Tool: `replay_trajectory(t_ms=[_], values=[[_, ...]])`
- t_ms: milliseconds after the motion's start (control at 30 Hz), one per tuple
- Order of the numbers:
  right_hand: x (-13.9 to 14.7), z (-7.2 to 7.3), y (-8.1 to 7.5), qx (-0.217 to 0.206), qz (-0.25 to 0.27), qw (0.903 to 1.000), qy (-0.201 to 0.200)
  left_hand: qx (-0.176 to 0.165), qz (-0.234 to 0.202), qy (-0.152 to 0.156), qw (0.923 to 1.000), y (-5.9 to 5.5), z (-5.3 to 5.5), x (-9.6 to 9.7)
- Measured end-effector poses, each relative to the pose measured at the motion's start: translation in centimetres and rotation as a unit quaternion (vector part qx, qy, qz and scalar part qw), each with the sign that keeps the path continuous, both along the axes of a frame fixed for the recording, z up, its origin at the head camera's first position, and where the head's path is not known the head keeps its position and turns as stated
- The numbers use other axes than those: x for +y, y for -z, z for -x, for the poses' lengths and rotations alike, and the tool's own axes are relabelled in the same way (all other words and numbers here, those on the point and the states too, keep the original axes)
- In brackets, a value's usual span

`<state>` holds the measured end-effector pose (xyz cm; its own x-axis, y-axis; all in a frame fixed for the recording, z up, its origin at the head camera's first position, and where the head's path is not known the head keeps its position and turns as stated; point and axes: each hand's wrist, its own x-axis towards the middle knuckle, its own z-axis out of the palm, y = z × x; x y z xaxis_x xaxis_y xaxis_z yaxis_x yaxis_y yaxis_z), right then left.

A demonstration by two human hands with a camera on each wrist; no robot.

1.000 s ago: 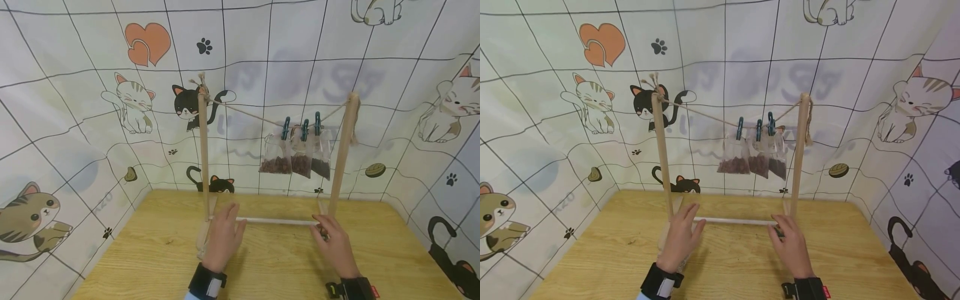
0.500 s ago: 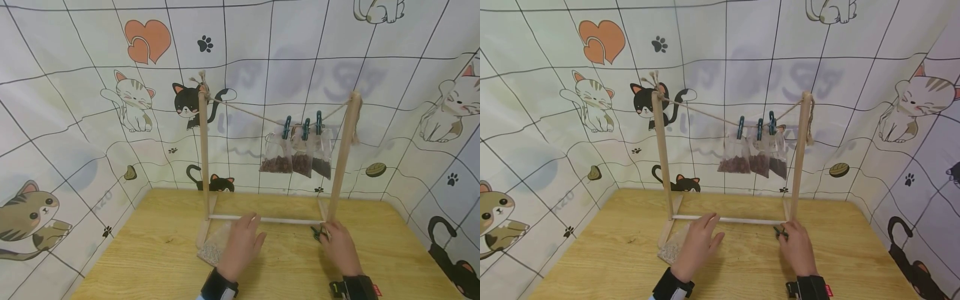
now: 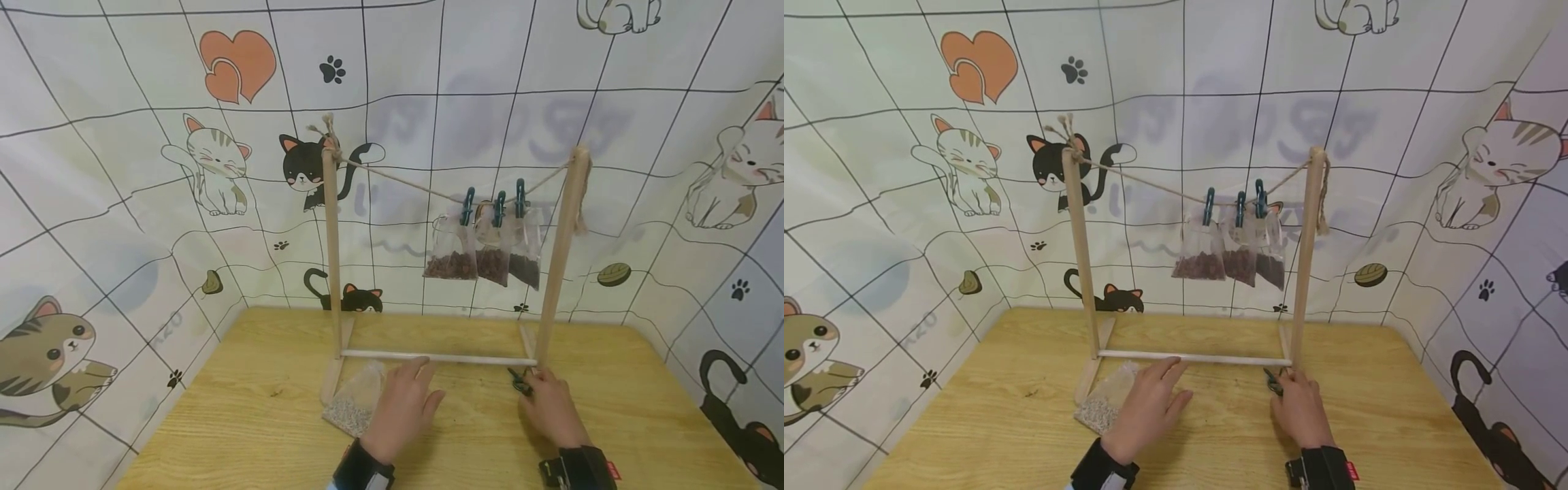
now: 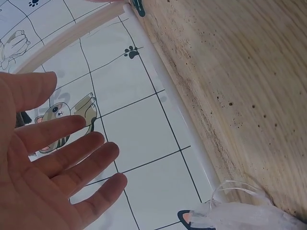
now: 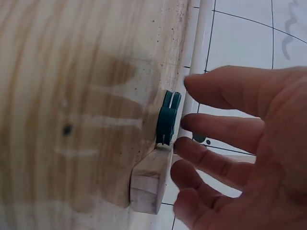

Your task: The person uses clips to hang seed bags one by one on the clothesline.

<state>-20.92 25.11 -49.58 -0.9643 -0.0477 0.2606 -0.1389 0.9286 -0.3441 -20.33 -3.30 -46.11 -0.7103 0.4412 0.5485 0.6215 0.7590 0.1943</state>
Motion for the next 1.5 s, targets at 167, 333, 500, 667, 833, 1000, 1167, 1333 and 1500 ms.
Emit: replay_trajectory(t_ms=[167,333,500,667,833,1000,1167,1333,1500], values=[[-0.1,-0.3,0.0,-0.029,0.002,0.9996,0.004,-0.007,-0.009,0.002,0.9999,0.0,0.1,-0.2],[-0.2,-0.4,-0.1,-0.054,0.012,0.9985,0.006,-0.006,-0.016,0.000,0.9999,0.0,0.3,-0.4],[-0.3,-0.3,-0.1,-0.072,0.011,0.9973,0.006,-0.014,-0.016,-0.001,0.9998,-0.1,0.4,-0.6],[-0.2,-0.2,-0.2,-0.057,0.023,0.9980,-0.012,-0.031,-0.018,0.000,0.9994,-0.3,0.4,-0.9],[-0.8,-0.1,-1.0,-0.019,0.075,0.9967,-0.025,-0.042,-0.035,0.007,0.9985,-0.5,0.6,-1.0],[-2.2,-0.3,-2.0,0.062,0.122,0.9896,-0.044,-0.063,-0.058,0.018,0.9962,-0.8,0.5,-1.0],[-4.3,-0.4,-2.6,0.112,0.200,0.9710,-0.068,-0.134,-0.112,0.042,0.9838,-1.3,0.3,-0.8],[-6.3,-0.5,-2.5,0.091,0.300,0.9451,-0.093,-0.171,-0.181,0.085,0.9648,-1.6,0.1,-0.5],[-8.1,-0.8,-2.5,0.075,0.364,0.9197,-0.127,-0.207,-0.225,0.108,0.9460,-1.4,0.2,-0.2]])
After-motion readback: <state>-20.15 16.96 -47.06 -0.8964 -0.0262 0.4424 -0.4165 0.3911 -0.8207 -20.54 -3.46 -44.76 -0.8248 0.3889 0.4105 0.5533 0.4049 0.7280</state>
